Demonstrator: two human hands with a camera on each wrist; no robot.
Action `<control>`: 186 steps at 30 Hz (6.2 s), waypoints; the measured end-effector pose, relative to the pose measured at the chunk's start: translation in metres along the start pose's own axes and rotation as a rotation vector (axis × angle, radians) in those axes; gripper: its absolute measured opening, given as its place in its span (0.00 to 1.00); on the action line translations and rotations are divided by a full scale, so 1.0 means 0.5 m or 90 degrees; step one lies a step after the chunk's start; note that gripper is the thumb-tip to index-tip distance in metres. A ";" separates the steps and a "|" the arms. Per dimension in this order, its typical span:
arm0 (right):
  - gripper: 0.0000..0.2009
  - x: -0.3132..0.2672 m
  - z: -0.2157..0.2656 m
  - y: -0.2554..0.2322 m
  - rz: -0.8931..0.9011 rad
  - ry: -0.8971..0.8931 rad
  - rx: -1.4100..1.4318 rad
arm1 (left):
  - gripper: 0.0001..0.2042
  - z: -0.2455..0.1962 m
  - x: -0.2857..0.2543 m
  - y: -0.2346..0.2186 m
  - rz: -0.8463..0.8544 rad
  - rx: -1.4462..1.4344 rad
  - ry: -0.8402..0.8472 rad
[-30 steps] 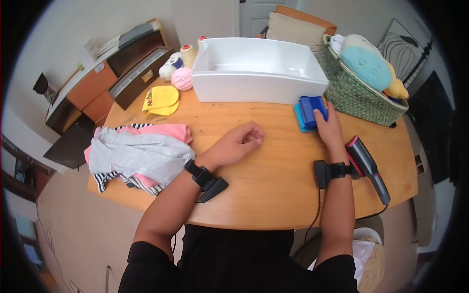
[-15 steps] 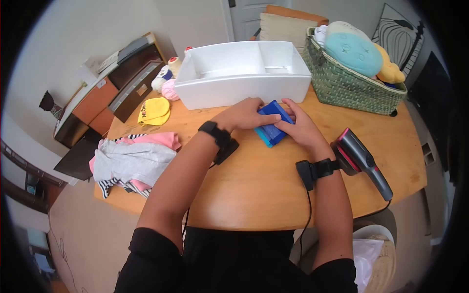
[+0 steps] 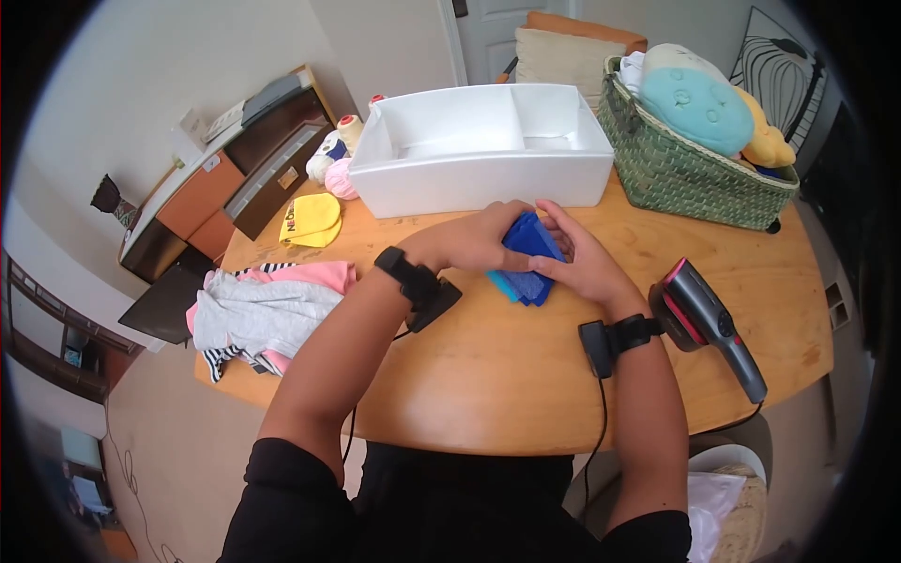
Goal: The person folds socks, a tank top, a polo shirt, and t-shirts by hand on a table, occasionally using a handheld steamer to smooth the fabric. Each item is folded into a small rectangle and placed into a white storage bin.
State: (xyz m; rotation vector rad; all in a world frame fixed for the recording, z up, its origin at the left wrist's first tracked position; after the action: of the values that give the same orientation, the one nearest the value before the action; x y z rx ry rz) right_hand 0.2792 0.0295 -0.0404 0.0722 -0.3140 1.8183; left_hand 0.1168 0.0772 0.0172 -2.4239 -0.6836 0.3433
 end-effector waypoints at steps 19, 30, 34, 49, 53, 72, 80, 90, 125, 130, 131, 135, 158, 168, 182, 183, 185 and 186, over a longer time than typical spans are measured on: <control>0.23 -0.001 -0.013 -0.006 -0.050 0.022 -0.002 | 0.32 -0.174 0.248 -0.355 -0.104 0.088 -0.006; 0.18 0.003 -0.018 -0.015 -0.054 0.043 0.016 | 0.36 -0.052 0.462 -0.256 0.189 0.004 -0.166; 0.20 -0.001 -0.016 -0.018 -0.077 0.020 0.023 | 0.44 -0.031 0.452 -0.213 0.334 0.139 -0.279; 0.18 0.003 -0.018 -0.014 -0.052 0.052 0.007 | 0.54 -0.086 0.417 -0.184 0.176 0.613 -0.188; 0.17 0.005 -0.035 -0.016 -0.061 0.051 0.031 | 0.48 -0.107 0.356 -0.221 0.093 0.506 -0.055; 0.16 0.010 -0.036 -0.013 -0.084 0.064 -0.045 | 0.48 0.326 -0.405 -0.399 -0.092 0.460 -0.448; 0.16 0.007 -0.037 -0.013 -0.079 0.067 -0.052 | 0.50 0.400 -0.421 -0.418 -0.185 0.428 -0.450; 0.16 0.007 -0.027 -0.013 -0.076 0.071 -0.044 | 0.27 0.257 -0.401 -0.382 -0.032 0.275 -0.465; 0.16 -0.001 0.091 0.086 -0.099 -0.015 0.040 | 0.11 -0.082 -0.314 -0.231 -0.289 0.329 0.015; 0.17 0.005 0.055 0.084 -0.081 0.006 0.012 | 0.12 0.012 -0.379 -0.319 -0.358 0.394 -0.134; 0.18 0.005 0.052 0.086 -0.066 0.013 0.021 | 0.13 0.054 -0.385 -0.302 -0.290 0.421 -0.121; 0.19 -0.002 0.067 0.085 -0.045 0.037 0.011 | 0.20 0.056 -0.378 -0.214 -0.277 0.459 -0.067; 0.13 -0.077 0.101 -0.011 0.255 0.350 -0.236 | 0.10 -0.014 -0.239 0.043 -0.092 0.458 -0.029; 0.13 -0.012 0.069 0.070 0.088 0.142 -0.380 | 0.20 0.042 -0.164 0.028 -0.203 0.179 0.111; 0.13 0.010 0.034 0.081 -0.029 0.077 -0.272 | 0.19 0.112 -0.143 0.004 -0.166 -0.039 -0.021; 0.14 0.010 0.038 0.078 -0.056 0.073 -0.251 | 0.18 0.110 -0.141 0.017 -0.129 -0.208 -0.044; 0.14 0.007 0.017 0.077 -0.020 0.099 -0.206 | 0.19 0.099 -0.142 0.020 -0.173 -0.227 0.047; 0.14 0.005 0.006 0.082 0.016 0.121 -0.160 | 0.20 0.087 -0.145 0.016 -0.217 -0.242 0.138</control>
State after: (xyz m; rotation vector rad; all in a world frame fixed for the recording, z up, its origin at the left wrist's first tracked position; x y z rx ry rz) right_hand 0.2391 0.0214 -0.0439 -0.2798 -0.4060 1.7809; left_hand 0.0423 0.0527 -0.0161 -2.5754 -1.1210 -0.2033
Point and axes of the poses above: each hand's wrist, its own x-axis towards the middle knuckle, its own y-axis out of the palm, z = x × y, the point moved 6 cm from there along x, towards the middle knuckle, and after that the axes turned 3 degrees about -x, right-handed, at the moved point
